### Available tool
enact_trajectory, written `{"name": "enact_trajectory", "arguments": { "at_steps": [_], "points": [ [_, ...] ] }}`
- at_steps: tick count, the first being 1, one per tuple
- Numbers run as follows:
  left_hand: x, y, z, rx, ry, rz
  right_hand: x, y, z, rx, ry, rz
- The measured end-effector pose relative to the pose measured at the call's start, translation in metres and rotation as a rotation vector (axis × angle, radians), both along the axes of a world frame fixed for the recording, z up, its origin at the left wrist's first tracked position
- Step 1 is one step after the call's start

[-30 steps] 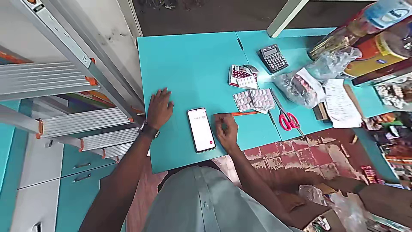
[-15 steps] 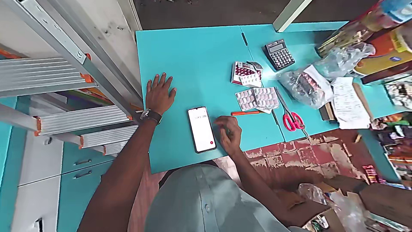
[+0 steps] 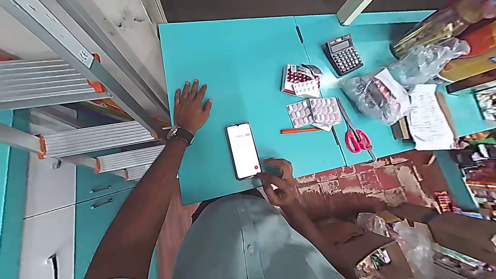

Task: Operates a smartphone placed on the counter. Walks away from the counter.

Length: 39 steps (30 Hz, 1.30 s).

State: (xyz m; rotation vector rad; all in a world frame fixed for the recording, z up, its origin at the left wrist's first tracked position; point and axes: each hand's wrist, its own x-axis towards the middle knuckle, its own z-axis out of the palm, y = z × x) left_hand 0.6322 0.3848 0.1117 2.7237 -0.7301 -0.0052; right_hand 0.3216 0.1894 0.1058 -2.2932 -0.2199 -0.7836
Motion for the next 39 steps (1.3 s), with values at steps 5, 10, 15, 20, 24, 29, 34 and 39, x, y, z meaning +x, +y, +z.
{"name": "enact_trajectory", "arguments": {
  "at_steps": [5, 10, 15, 20, 24, 29, 34, 39],
  "points": [
    [0.000, 0.000, -0.001, 0.004, -0.010, -0.002, -0.007, -0.002, 0.002, 0.064, 0.002, -0.061],
    [0.000, 0.000, -0.001, 0.008, -0.007, 0.002, -0.006, 0.002, 0.003, 0.052, 0.003, -0.013],
    [0.000, 0.000, -0.002, 0.011, -0.006, 0.005, 0.011, 0.005, 0.010, 0.063, 0.041, 0.124],
    [0.000, 0.000, 0.001, 0.009, -0.003, -0.001, 0.013, 0.012, 0.008, -0.071, 0.057, 0.251],
    [0.000, 0.000, -0.002, 0.007, -0.004, 0.009, 0.014, 0.014, 0.009, -0.109, 0.036, 0.198],
    [0.000, -0.002, 0.000, 0.028, 0.000, 0.011, 0.020, 0.005, 0.017, 0.121, -0.029, 0.041],
    [0.000, 0.000, 0.000, 0.029, 0.002, 0.011, 0.033, 0.000, 0.004, 0.254, 0.009, -0.115],
    [0.000, -0.001, -0.001, 0.029, -0.003, 0.013, 0.034, 0.001, 0.006, 0.303, 0.021, -0.144]
  ]
}}
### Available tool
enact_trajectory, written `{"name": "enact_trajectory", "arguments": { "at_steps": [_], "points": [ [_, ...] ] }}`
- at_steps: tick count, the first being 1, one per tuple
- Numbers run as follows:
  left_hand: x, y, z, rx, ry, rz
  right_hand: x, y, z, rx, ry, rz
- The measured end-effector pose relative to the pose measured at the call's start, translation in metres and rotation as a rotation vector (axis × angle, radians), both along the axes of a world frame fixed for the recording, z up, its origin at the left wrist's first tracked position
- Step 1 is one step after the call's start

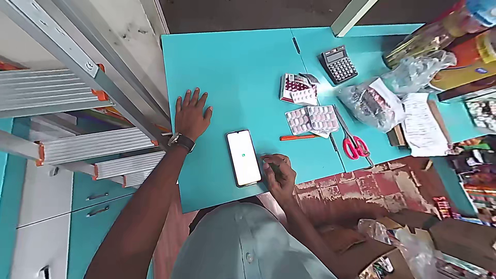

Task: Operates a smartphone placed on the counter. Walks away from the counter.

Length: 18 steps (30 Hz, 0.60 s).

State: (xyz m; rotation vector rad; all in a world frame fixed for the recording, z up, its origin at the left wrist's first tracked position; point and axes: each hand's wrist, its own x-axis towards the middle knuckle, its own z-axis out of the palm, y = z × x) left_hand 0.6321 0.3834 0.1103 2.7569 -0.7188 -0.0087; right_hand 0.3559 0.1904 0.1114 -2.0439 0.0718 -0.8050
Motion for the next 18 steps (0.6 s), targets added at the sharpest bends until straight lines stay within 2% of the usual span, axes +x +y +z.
{"name": "enact_trajectory", "arguments": {
  "at_steps": [18],
  "points": [
    [0.0005, 0.0010, -0.0010, -0.011, -0.002, -0.007, 0.0005, 0.0024, 0.0002, -0.057, 0.006, -0.072]
  ]
}}
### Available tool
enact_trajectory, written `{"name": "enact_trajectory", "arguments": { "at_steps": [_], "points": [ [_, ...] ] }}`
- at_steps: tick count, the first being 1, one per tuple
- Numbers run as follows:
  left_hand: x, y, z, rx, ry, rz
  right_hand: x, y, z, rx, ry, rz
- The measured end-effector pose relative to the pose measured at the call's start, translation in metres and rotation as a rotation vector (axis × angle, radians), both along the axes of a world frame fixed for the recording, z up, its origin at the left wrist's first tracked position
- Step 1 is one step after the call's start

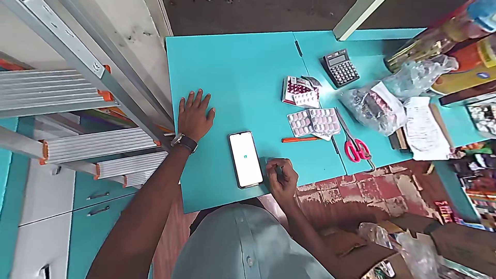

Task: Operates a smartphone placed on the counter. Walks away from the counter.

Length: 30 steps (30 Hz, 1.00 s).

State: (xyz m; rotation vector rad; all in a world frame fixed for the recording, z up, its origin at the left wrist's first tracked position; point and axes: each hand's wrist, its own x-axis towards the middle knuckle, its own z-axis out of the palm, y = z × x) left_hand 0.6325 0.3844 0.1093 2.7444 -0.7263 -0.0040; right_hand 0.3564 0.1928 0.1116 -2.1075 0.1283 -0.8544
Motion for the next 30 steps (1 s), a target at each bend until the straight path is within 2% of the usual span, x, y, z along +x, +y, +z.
{"name": "enact_trajectory", "arguments": {
  "at_steps": [6, 9, 18, 23, 27, 30],
  "points": [
    [0.001, -0.001, 0.001, 0.025, 0.009, 0.003, 0.033, -0.003, 0.014, 0.049, -0.034, 0.074],
    [0.001, 0.000, 0.000, 0.021, 0.000, 0.003, 0.051, -0.006, 0.007, 0.042, -0.076, 0.073],
    [0.002, 0.000, 0.000, 0.007, -0.005, 0.003, 0.054, -0.008, 0.001, 0.032, -0.018, 0.159],
    [0.001, 0.001, -0.001, -0.004, -0.009, -0.001, 0.021, 0.000, 0.003, 0.085, -0.056, 0.314],
    [0.001, 0.001, -0.001, -0.005, -0.008, -0.004, -0.014, 0.008, -0.002, -0.054, -0.041, 0.357],
    [0.001, 0.001, 0.000, -0.004, 0.001, -0.001, -0.017, 0.009, -0.010, -0.144, -0.049, 0.337]
  ]
}}
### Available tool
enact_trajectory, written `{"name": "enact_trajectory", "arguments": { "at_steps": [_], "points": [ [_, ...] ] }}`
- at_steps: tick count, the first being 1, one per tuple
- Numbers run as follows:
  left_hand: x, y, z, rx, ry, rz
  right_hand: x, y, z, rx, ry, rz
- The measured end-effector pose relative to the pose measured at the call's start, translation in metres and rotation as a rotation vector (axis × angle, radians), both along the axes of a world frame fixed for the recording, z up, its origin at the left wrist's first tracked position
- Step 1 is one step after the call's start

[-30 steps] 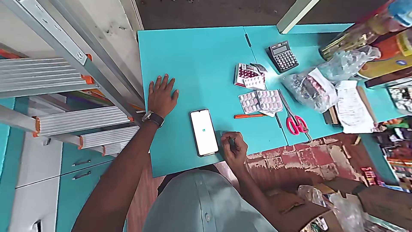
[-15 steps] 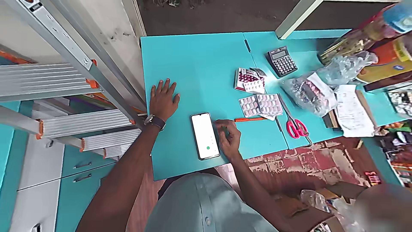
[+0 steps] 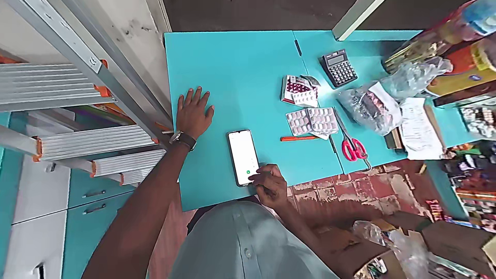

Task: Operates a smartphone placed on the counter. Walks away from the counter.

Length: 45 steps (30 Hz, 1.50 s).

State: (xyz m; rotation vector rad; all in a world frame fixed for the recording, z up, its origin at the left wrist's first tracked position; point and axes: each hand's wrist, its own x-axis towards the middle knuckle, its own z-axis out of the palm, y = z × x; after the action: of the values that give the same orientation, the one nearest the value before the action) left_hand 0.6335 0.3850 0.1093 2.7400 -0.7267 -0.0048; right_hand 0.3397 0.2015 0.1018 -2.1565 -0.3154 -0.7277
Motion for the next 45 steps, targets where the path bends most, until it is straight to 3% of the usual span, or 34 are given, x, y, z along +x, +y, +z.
{"name": "enact_trajectory", "arguments": {
  "at_steps": [8, 14, 32, 38, 45],
  "points": [
    [-0.002, 0.000, 0.000, -0.012, -0.013, 0.001, 0.037, -0.006, 0.024, 0.046, 0.016, -0.184],
    [-0.001, 0.000, 0.000, -0.006, -0.014, 0.007, 0.087, -0.019, 0.011, 0.008, 0.133, -0.283],
    [-0.001, 0.000, -0.001, -0.005, -0.009, 0.006, 0.084, -0.018, 0.009, -0.135, 0.130, -0.206],
    [-0.001, 0.000, 0.001, 0.003, -0.008, -0.004, 0.074, -0.019, 0.010, 0.092, -0.015, -0.251],
    [-0.002, 0.000, -0.001, -0.002, -0.011, -0.002, 0.015, 0.004, 0.010, 0.188, -0.036, -0.224]
  ]
}}
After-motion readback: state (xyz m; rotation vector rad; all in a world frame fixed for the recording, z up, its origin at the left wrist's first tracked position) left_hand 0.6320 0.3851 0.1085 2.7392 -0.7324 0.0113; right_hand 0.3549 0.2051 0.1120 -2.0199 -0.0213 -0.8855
